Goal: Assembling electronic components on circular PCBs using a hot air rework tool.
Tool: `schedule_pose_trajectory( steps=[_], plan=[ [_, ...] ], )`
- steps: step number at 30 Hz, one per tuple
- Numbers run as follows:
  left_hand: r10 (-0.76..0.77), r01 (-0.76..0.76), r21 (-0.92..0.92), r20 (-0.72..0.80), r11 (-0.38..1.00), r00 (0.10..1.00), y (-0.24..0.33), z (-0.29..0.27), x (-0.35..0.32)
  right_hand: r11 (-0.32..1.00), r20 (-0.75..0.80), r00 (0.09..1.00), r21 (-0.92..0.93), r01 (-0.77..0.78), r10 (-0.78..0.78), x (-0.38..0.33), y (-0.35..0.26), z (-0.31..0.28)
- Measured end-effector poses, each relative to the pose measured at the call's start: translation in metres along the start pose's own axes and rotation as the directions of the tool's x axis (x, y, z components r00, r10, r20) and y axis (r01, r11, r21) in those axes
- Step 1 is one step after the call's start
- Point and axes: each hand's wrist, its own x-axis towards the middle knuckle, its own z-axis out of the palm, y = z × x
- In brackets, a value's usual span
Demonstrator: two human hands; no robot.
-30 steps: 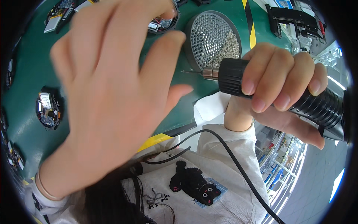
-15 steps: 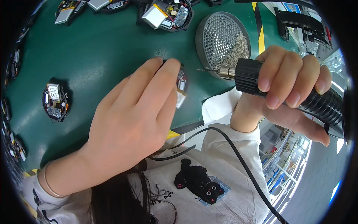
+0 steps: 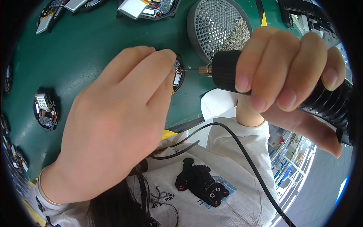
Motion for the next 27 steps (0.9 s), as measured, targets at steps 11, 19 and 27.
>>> schedule_pose_trajectory(
  steps=[11, 19, 27],
  plan=[
    [0.032, -0.038, 0.089, 0.065, 0.995, 0.997, 0.004, -0.005, -0.005, 0.998, 0.072, 0.997, -0.068, -0.011, 0.016, 0.005, 0.000, 0.010],
    [0.028, -0.030, 0.051, 0.043, 0.998, 0.999, 0.004, -0.004, -0.007, 0.997, 0.087, 0.996, -0.074, 0.010, -0.003, 0.005, -0.002, 0.012],
    [0.018, -0.020, 0.048, 0.035, 0.999, 0.999, 0.004, -0.002, -0.009, 0.996, 0.115, 0.993, -0.091, -0.026, 0.037, 0.008, -0.002, 0.017]
  ],
)
